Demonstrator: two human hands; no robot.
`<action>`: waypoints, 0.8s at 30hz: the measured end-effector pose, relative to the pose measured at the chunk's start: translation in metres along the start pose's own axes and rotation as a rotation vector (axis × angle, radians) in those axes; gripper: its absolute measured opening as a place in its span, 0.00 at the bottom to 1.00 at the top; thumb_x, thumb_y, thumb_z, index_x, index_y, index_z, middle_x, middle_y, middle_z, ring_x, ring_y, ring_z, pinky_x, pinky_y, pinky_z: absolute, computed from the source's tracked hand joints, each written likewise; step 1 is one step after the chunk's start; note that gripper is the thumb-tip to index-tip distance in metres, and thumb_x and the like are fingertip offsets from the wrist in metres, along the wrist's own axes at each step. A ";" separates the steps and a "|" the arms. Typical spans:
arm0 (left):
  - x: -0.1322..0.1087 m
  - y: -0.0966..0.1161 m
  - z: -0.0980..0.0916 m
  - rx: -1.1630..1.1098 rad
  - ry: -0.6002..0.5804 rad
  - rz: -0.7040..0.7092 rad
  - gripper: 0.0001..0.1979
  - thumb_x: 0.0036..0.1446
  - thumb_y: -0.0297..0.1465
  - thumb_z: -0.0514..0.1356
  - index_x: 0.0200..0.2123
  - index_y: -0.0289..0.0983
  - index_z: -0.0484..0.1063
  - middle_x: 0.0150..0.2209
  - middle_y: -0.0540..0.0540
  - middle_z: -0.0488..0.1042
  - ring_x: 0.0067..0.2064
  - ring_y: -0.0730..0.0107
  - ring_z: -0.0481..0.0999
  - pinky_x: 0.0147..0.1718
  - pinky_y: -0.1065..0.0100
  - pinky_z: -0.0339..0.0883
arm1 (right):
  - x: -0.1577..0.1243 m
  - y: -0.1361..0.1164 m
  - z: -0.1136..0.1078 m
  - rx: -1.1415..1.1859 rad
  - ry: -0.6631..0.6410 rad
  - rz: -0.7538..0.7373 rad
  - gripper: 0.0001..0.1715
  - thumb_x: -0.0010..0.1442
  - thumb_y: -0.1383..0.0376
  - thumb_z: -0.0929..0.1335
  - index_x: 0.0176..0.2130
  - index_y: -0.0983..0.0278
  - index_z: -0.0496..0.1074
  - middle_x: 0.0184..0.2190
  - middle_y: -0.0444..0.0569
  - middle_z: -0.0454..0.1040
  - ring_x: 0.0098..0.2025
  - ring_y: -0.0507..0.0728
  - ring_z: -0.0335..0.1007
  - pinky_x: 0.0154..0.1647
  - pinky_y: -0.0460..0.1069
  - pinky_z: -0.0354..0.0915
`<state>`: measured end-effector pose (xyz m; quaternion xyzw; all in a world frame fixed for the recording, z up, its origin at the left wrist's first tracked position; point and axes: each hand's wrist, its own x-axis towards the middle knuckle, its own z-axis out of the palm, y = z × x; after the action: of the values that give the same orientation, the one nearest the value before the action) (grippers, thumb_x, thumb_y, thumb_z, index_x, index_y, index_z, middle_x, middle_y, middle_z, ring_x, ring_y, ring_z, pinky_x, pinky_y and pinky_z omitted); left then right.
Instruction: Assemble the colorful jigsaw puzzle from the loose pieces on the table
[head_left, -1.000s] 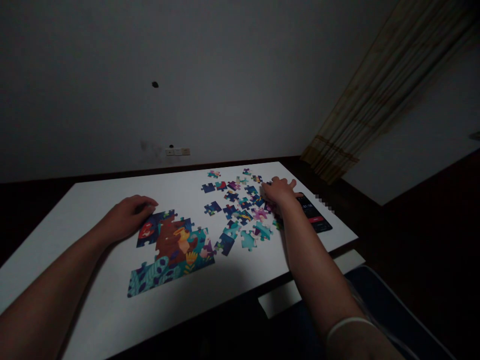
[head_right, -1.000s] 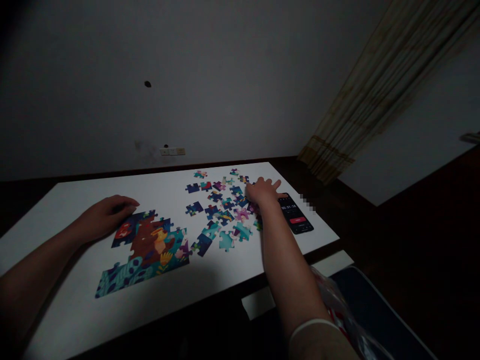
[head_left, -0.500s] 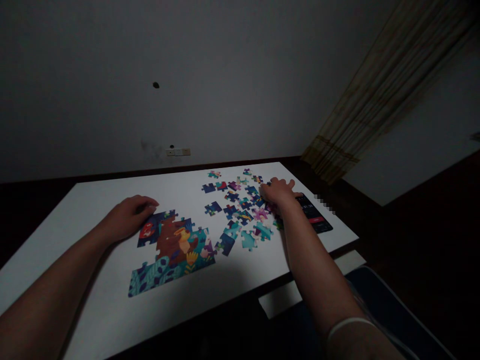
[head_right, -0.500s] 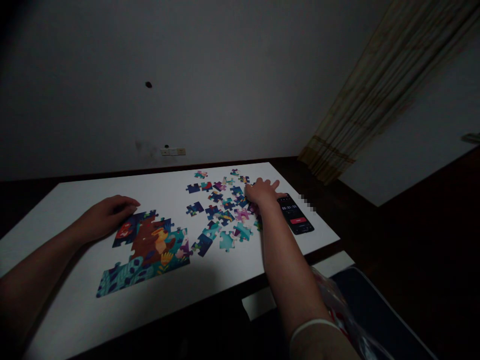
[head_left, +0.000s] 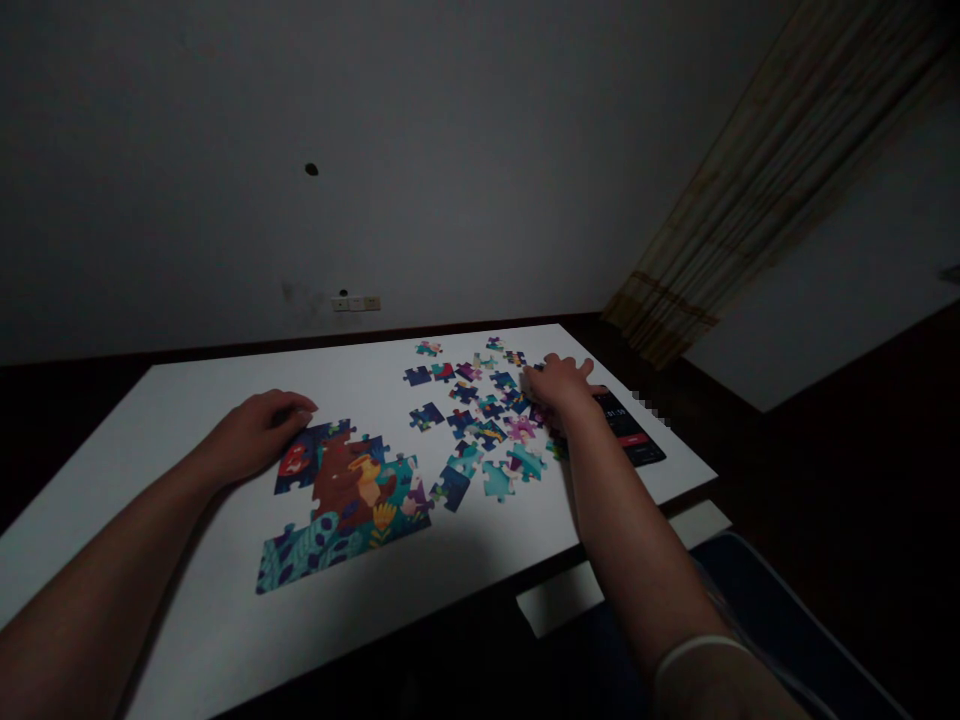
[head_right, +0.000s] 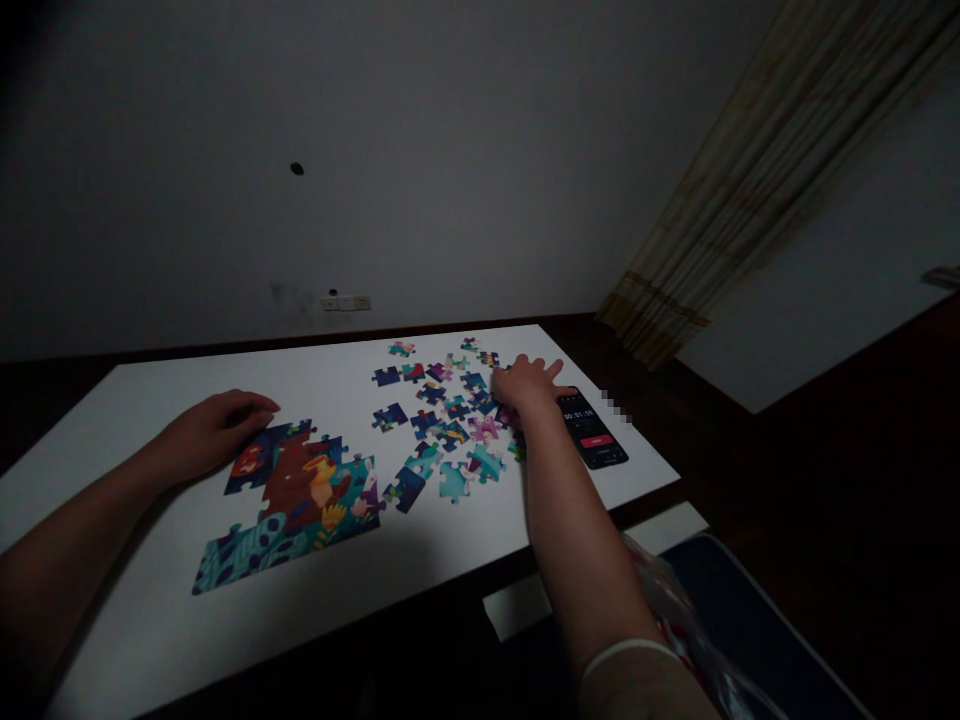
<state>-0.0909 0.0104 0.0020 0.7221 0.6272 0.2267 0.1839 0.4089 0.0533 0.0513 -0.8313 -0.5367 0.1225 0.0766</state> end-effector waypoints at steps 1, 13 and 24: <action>0.000 0.000 0.000 -0.005 -0.002 -0.001 0.33 0.61 0.59 0.60 0.48 0.38 0.86 0.54 0.32 0.87 0.56 0.38 0.86 0.63 0.43 0.77 | 0.001 0.000 0.001 -0.002 0.007 -0.001 0.40 0.79 0.46 0.62 0.77 0.62 0.72 0.82 0.72 0.62 0.87 0.88 0.40 0.76 0.94 0.44; 0.000 -0.001 0.002 -0.004 0.013 -0.002 0.30 0.61 0.59 0.61 0.47 0.40 0.85 0.53 0.35 0.88 0.56 0.40 0.85 0.64 0.45 0.76 | 0.012 0.002 0.018 -0.045 0.018 -0.113 0.41 0.80 0.45 0.63 0.77 0.66 0.72 0.81 0.73 0.64 0.86 0.89 0.41 0.78 0.91 0.45; -0.002 -0.001 0.001 0.001 0.020 0.012 0.28 0.62 0.57 0.61 0.47 0.41 0.86 0.53 0.36 0.89 0.56 0.40 0.85 0.63 0.44 0.76 | 0.013 -0.003 0.032 -0.140 0.013 -0.268 0.38 0.81 0.48 0.64 0.77 0.67 0.71 0.77 0.74 0.69 0.80 0.83 0.60 0.76 0.79 0.60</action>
<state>-0.0912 0.0090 0.0002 0.7236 0.6247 0.2349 0.1759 0.4027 0.0665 0.0201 -0.7563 -0.6496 0.0680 0.0378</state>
